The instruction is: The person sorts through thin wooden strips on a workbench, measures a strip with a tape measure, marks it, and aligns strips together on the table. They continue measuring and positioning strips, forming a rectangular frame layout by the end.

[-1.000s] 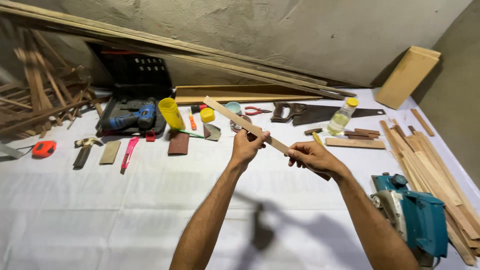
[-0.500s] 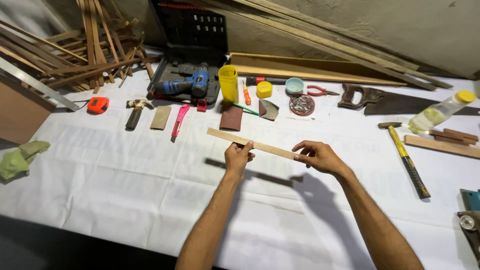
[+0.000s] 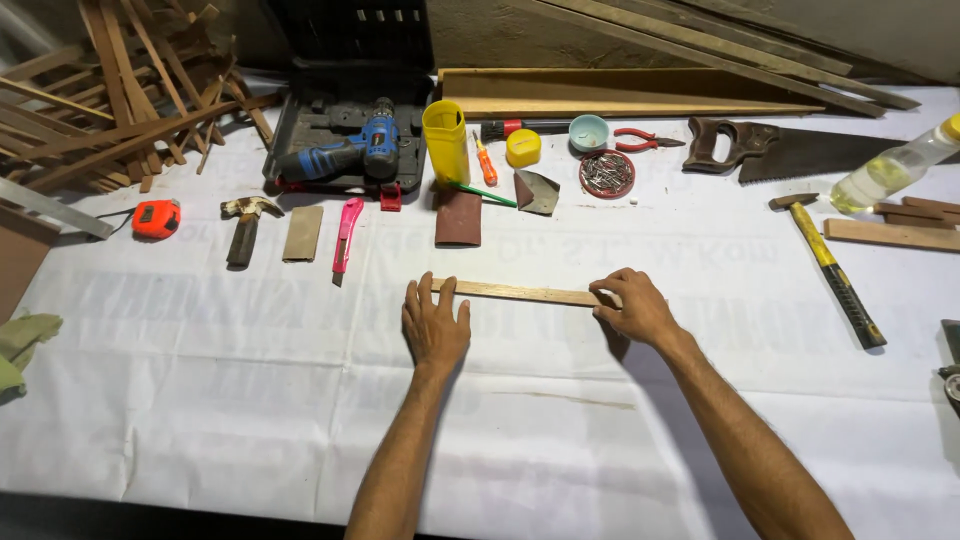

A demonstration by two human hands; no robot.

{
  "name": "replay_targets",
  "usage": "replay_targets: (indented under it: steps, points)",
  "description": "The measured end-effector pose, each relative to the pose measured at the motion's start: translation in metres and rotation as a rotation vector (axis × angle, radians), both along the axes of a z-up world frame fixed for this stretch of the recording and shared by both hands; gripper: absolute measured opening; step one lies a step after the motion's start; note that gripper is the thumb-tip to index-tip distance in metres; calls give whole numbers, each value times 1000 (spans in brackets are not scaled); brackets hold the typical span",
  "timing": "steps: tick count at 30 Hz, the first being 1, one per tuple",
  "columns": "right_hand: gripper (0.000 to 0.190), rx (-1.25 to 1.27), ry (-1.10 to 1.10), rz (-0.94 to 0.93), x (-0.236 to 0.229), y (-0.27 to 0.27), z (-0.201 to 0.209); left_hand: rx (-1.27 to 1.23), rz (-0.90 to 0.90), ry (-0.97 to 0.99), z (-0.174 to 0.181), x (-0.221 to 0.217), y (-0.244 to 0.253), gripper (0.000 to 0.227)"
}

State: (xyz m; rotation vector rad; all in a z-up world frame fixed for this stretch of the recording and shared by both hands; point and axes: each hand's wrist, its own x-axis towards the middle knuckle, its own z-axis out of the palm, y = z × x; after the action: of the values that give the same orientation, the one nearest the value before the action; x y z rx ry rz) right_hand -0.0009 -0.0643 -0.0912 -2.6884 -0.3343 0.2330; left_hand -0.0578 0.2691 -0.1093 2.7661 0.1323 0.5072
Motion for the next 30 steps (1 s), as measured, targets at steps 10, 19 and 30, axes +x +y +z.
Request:
replay_targets:
  steps: [10,19,30]
  points:
    - [27,107,-68,-36,-14,-10,-11,-31,28,86,1,-1,-5,42]
    - [26,15,-25,-93,-31,-28,11,20,-48,78,-3,2,-31,44]
    - [24,20,-12,-184,-52,-101,17,-54,-174,-8,-17,35,-111,40]
